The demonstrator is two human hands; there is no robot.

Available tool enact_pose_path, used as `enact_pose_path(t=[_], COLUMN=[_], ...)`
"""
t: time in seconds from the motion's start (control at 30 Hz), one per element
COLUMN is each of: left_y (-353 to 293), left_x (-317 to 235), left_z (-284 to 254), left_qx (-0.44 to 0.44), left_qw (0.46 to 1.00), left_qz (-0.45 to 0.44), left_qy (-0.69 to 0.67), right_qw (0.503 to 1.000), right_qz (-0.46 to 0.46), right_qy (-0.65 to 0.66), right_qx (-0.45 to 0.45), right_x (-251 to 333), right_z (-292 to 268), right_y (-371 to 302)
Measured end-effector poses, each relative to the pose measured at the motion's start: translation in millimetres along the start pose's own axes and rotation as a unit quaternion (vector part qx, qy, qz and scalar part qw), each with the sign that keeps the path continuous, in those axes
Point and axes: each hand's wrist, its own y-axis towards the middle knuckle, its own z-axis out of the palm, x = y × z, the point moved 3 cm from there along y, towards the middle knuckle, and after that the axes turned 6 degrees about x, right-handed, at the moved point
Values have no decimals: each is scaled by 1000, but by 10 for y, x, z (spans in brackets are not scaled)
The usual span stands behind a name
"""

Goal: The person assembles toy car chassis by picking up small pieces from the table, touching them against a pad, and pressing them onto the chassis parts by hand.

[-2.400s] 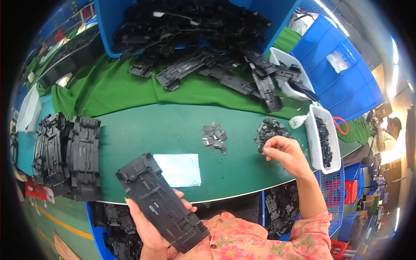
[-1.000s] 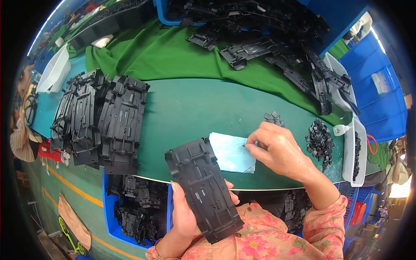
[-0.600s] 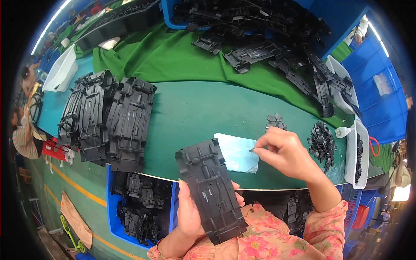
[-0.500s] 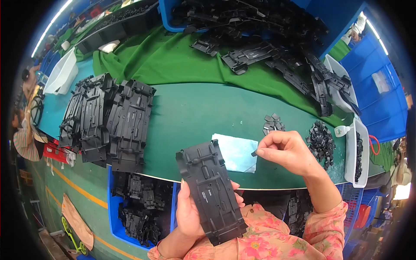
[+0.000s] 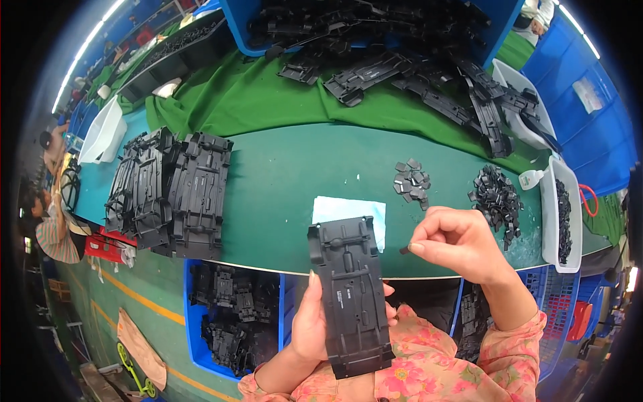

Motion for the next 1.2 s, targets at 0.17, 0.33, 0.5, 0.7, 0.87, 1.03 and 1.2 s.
enact_pose_path(t=[0.17, 0.33, 0.5, 0.7, 0.87, 1.03, 1.2], left_y=[28, 63, 92, 108, 99, 88, 88], left_x=[118, 178, 217, 226, 215, 211, 205], left_z=[55, 93, 106, 132, 139, 105, 131], left_qx=[-47, -56, -60, -81, -76, 19, -11], left_qw=[996, 995, 995, 994, 993, 997, 996], left_qz=[-43, -69, -68, -69, -78, -76, -85], left_qy=[56, 52, 39, 21, 34, 2, 34], right_qw=[983, 971, 964, 963, 963, 951, 930], right_qz=[-102, -120, -149, -144, -117, -152, -180], right_qy=[-153, -206, -221, -226, -237, -265, -308], right_qx=[5, 31, 23, 24, 53, 55, 82], right_x=[122, 109, 39, 21, 60, 85, 124], right_z=[29, 20, -13, -28, -20, 4, 13], right_y=[-106, -145, -132, -134, -144, -133, -113])
